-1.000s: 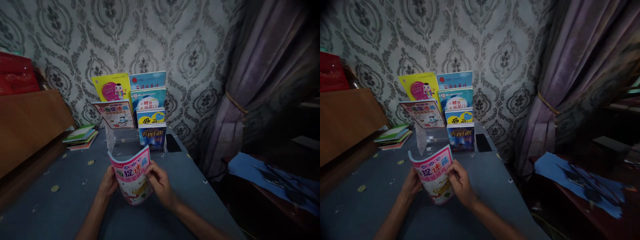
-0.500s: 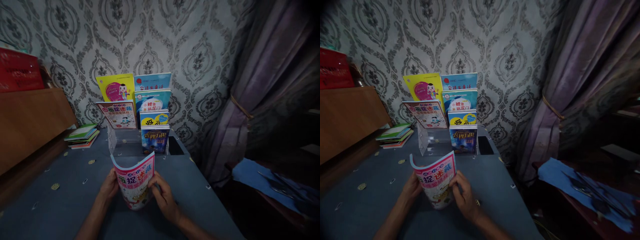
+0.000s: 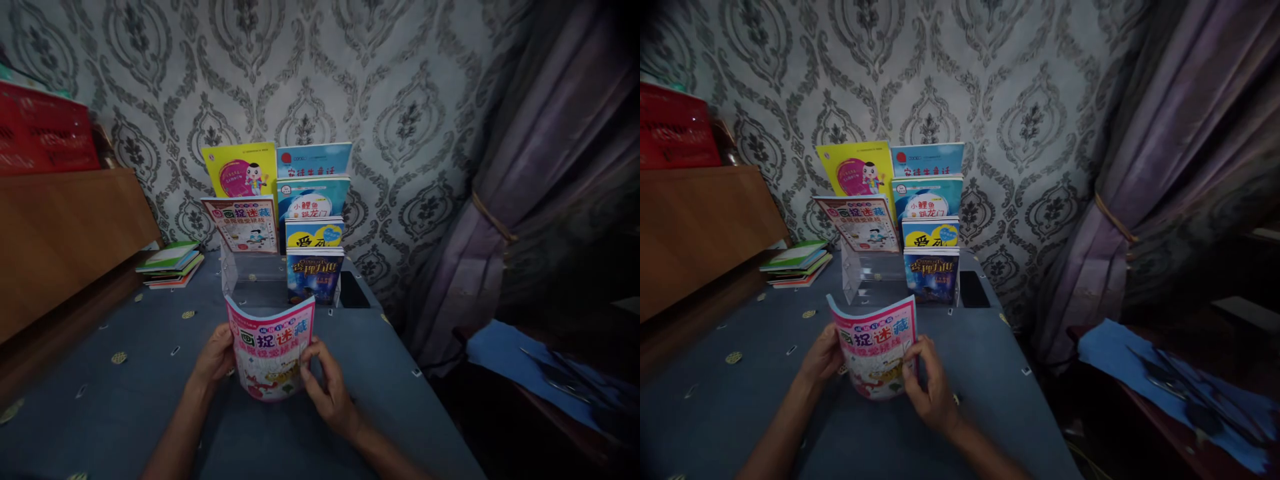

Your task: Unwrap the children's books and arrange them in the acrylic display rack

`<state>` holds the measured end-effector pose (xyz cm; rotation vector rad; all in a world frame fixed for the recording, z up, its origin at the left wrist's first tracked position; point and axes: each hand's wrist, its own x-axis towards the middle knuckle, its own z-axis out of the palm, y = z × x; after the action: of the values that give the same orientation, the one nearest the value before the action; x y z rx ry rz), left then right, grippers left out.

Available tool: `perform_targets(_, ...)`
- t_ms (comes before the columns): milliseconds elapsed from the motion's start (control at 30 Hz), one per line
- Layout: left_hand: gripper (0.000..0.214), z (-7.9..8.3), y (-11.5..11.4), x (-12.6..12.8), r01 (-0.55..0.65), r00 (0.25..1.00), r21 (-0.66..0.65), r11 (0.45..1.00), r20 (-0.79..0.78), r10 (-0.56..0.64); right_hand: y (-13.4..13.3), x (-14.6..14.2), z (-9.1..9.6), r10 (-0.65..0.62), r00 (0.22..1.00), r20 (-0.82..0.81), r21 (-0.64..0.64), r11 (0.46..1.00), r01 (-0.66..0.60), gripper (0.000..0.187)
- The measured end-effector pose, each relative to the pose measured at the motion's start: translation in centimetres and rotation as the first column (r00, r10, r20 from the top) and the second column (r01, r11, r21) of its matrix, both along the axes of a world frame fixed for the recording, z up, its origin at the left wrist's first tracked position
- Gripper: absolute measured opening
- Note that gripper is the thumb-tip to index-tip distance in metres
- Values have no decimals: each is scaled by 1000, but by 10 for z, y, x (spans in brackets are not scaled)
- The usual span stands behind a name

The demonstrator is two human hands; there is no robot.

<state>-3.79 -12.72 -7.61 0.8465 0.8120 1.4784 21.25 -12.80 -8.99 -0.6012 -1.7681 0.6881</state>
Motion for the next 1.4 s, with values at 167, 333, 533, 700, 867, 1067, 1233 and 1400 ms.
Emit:
perform_targets(167,43,16,-12,-15,26,991,1,1000,-132,-26,-3,-1,0,-68,997,-47,-98,993,63,16)
perform_targets(333,37,33,-27,-22,35,950,47,998,-312,-19,-7,1,-5,-107,990,-87,-205,975,87,20)
perform_targets(533,27,46,-46,-18,49,841,77,996,-541,0,-9,3,-10,-139,984,-106,-240,964,111,25)
perform_targets(700,34,28,-57,-3,-31,847,69,997,-528,63,-9,9,1,-75,997,-28,-227,972,66,35)
perform_targets(867,39,22,-59,0,-99,879,76,992,-460,123,-9,10,17,-31,999,16,-173,984,33,28)
perform_targets(1067,44,12,-58,-5,-178,861,63,982,-473,186,-7,3,10,-20,996,90,-99,995,29,21)
perform_targets(1233,52,-1,-57,-2,-230,834,62,971,-502,230,-7,2,3,-28,992,120,-79,996,38,20)
perform_targets(1400,64,-9,-59,0,-247,792,74,966,-559,245,-8,3,2,-59,990,127,-32,997,63,18)
